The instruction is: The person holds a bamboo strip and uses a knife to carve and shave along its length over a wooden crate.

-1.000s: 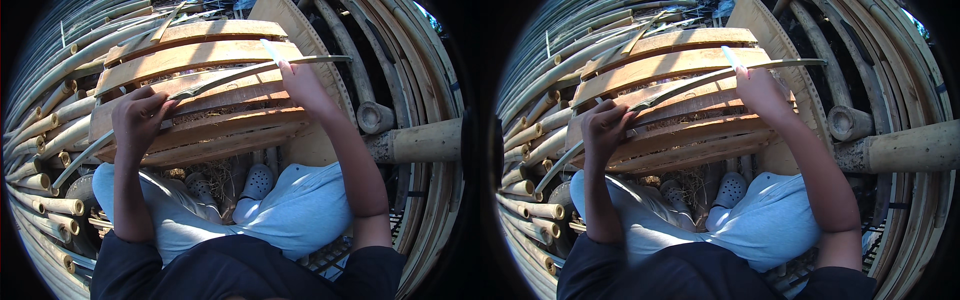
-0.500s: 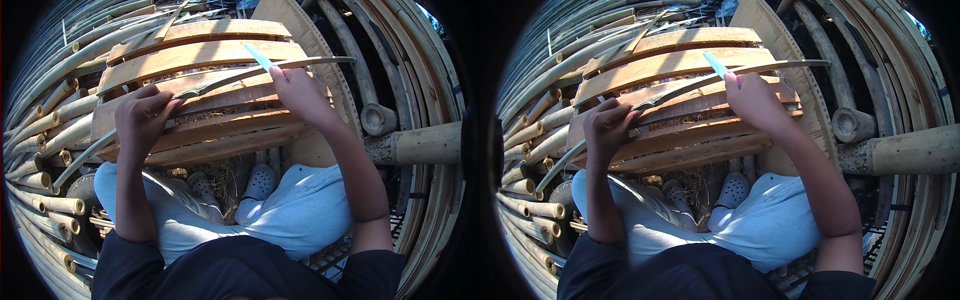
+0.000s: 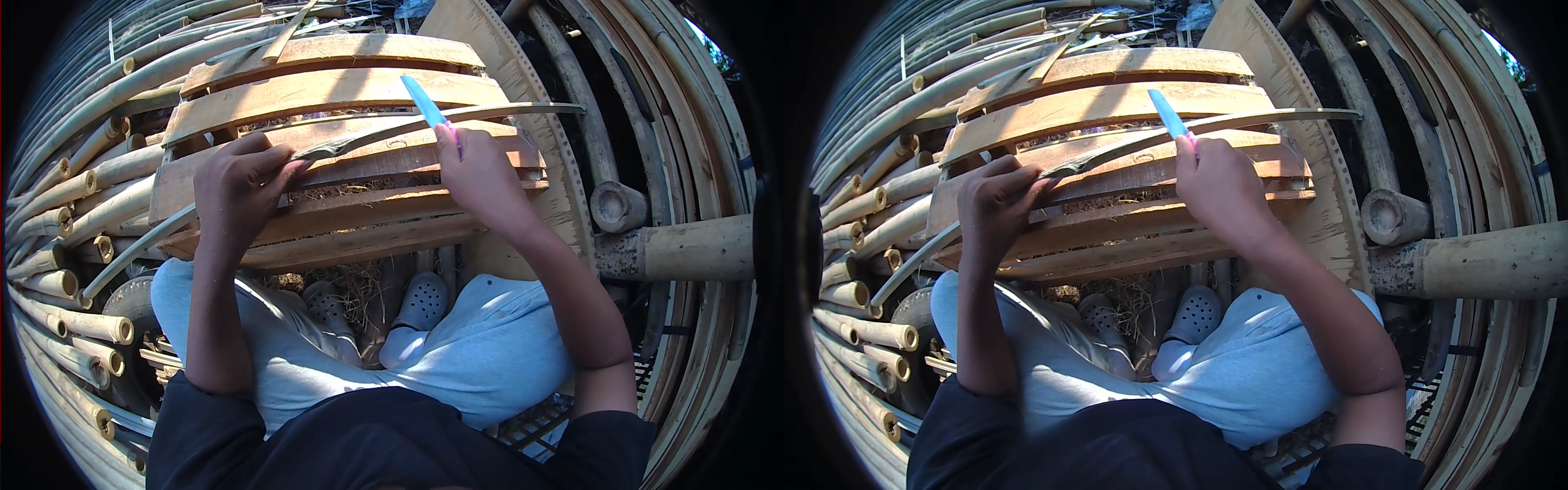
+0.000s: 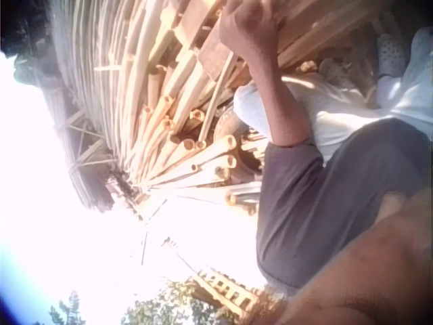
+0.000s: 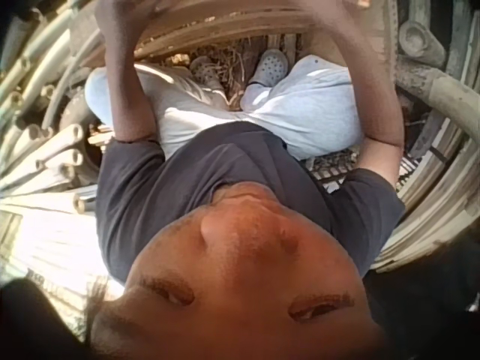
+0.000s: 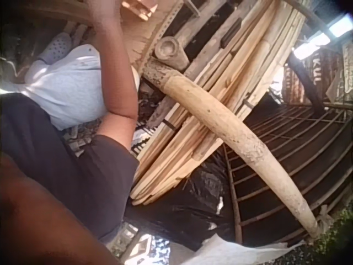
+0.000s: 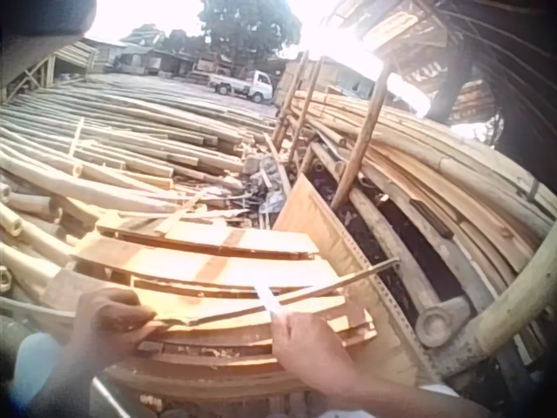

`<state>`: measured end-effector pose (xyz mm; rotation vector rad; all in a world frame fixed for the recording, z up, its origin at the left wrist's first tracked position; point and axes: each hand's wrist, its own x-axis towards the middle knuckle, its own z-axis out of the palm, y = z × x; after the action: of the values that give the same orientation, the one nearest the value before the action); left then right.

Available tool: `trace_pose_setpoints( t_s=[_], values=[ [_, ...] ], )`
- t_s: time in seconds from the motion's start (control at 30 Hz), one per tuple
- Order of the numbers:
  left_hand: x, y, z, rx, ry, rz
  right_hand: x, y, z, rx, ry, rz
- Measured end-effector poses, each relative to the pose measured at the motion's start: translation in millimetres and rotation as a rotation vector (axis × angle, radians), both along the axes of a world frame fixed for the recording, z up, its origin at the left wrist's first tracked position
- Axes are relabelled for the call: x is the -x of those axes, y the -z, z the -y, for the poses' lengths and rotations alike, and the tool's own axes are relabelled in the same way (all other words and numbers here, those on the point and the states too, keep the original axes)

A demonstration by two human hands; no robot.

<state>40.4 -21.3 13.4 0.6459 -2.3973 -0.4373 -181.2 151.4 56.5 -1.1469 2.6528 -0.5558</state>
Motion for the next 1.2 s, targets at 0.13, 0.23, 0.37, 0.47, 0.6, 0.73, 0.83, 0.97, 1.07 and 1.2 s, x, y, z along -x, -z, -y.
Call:
trace_pose_setpoints(
  t_s=[0.13, 0.23, 0.37, 0.47, 0.6, 0.73, 0.83, 0.97, 1.07, 1.2],
  values=[
    [-1, 1, 0, -0.030, -0.007, 0.005, -11, -4, 2, -0.062, -0.050, -0.013],
    [3, -1, -1, -0.087, 0.002, -0.036, 26, -19, 0, -0.134, 0.055, -0.049],
    [0, 1, 0, -0.007, -0.005, 0.000, -25, 9, -2, 0.031, -0.144, 0.009],
    [-2, 3, 1, -0.021, -0.006, -0.009, -3, -14, 0, -0.031, -0.081, 0.008],
    [2, 0, -2, -0.008, 0.008, -0.010, 19, -16, -3, -0.035, 0.049, -0.045],
    [0, 3, 1, -0.004, 0.018, -0.015, -3, -4, 2, -0.032, -0.089, 0.026],
    [0, 1, 0, -0.040, 0.004, -0.026, 29, -23, 1, -0.093, 0.078, -0.036],
    [5, 6, -6, 0.031, 0.000, -0.041, -6, 4, 3, 0.027, -0.025, 0.018],
    [1, 8, -5, 0.070, -0.013, -0.029, -6, -1, 3, 0.030, 0.006, 0.063],
    [7, 5, -9, 0.106, -0.013, -0.060, 28, -26, 0, -0.076, 0.142, 0.086]
  ],
)
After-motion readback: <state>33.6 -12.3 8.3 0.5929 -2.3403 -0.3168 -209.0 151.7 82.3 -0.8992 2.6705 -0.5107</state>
